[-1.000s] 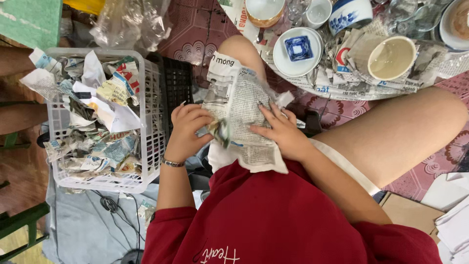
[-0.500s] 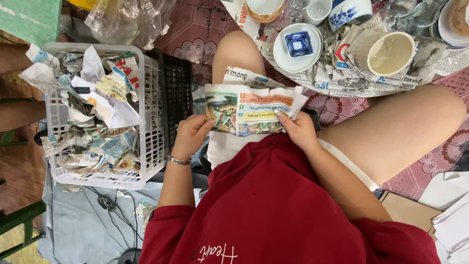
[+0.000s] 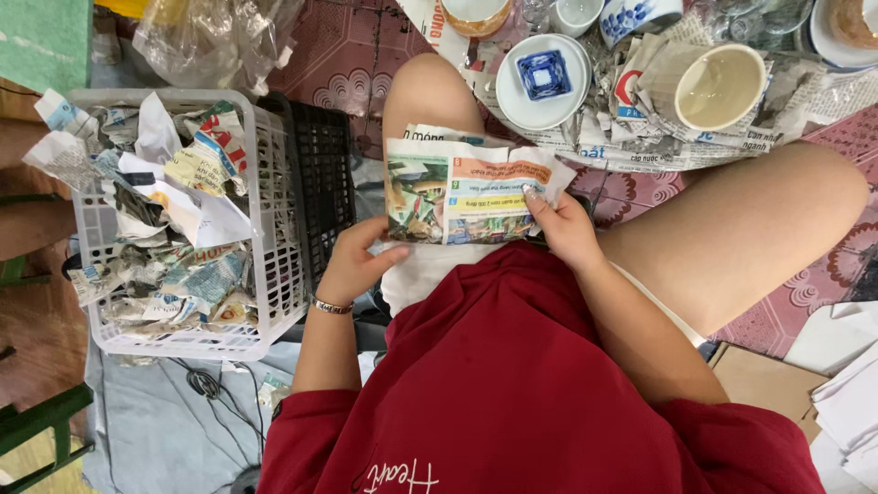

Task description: The person sits cross-legged and wraps various ceramic dishes, including cups, bowls, and plates, with newspaper. They fold the paper around each item and place the wrapped dishes on a nearby table.

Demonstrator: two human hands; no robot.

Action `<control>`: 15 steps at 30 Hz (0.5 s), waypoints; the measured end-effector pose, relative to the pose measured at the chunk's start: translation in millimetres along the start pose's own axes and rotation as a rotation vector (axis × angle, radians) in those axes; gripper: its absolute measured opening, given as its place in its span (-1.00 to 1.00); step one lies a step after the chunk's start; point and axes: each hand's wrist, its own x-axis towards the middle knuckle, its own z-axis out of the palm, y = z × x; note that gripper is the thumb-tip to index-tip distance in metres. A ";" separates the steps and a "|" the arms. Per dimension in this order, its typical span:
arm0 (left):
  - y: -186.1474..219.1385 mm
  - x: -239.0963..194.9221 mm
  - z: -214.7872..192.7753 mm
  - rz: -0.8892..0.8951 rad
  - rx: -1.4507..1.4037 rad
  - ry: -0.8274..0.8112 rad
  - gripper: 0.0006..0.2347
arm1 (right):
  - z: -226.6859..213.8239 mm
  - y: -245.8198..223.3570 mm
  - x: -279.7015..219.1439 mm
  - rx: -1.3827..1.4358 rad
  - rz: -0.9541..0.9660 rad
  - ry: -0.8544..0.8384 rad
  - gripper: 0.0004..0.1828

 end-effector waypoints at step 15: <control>-11.9 -13.3 6.2 -0.328 0.220 0.233 -0.69 | -6.4 -45.8 -14.1 -0.456 -0.306 -0.295 -0.78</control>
